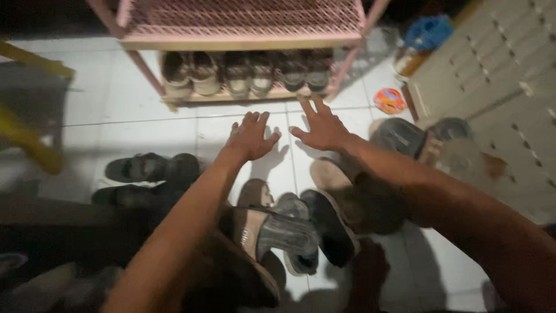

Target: The person organizes multiple pairs of shoes and sandals by picking them up from the floor and placing them on a pink three-tier shoe rack. The person handles each pair by hand, arranging them neatly on the shelves.

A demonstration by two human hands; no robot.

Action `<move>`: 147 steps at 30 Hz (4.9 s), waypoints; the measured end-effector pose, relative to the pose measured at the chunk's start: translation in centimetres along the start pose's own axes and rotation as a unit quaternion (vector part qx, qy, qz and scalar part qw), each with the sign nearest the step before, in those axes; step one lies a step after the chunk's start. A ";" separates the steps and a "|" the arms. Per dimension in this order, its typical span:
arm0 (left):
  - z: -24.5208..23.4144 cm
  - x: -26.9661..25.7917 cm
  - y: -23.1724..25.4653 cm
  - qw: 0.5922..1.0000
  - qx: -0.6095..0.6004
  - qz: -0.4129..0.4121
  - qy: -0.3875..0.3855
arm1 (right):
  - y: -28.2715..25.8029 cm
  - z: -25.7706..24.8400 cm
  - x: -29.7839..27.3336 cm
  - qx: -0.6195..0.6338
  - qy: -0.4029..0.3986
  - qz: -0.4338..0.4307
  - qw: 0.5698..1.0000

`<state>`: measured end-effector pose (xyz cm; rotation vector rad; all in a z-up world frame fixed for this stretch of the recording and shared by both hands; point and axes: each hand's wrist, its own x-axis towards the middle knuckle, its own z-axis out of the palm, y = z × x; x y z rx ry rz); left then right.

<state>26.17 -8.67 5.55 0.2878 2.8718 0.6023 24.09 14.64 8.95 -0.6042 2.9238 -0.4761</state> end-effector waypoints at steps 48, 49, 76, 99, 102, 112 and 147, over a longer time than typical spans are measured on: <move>6.1 6.9 20.3 0.920 -0.204 0.231 -0.244 | 11.6 -12.7 -23.5 -0.145 -0.043 0.059 0.987; 5.9 7.1 19.7 0.915 -0.213 0.237 -0.246 | 11.8 -12.4 -23.6 -0.157 -0.039 0.053 0.985; 14.2 1.1 -12.0 0.865 -0.388 -0.310 0.077 | 21.8 -13.3 -16.8 -0.082 0.090 0.219 0.968; -6.5 -0.7 -13.6 0.995 -0.031 -0.096 0.019 | -7.8 -2.4 4.0 -0.017 -0.078 -0.235 0.969; -10.4 -4.1 -14.5 0.994 0.050 -0.094 0.021 | -11.0 -2.0 5.4 0.046 -0.059 -0.279 0.957; -7.6 -12.9 -20.1 0.986 0.077 -0.144 0.037 | -19.2 2.2 4.6 0.048 -0.162 -0.279 0.945; -5.1 -14.3 -18.3 0.973 0.095 -0.080 -0.196 | -1.4 7.5 9.0 0.192 -0.216 0.033 0.957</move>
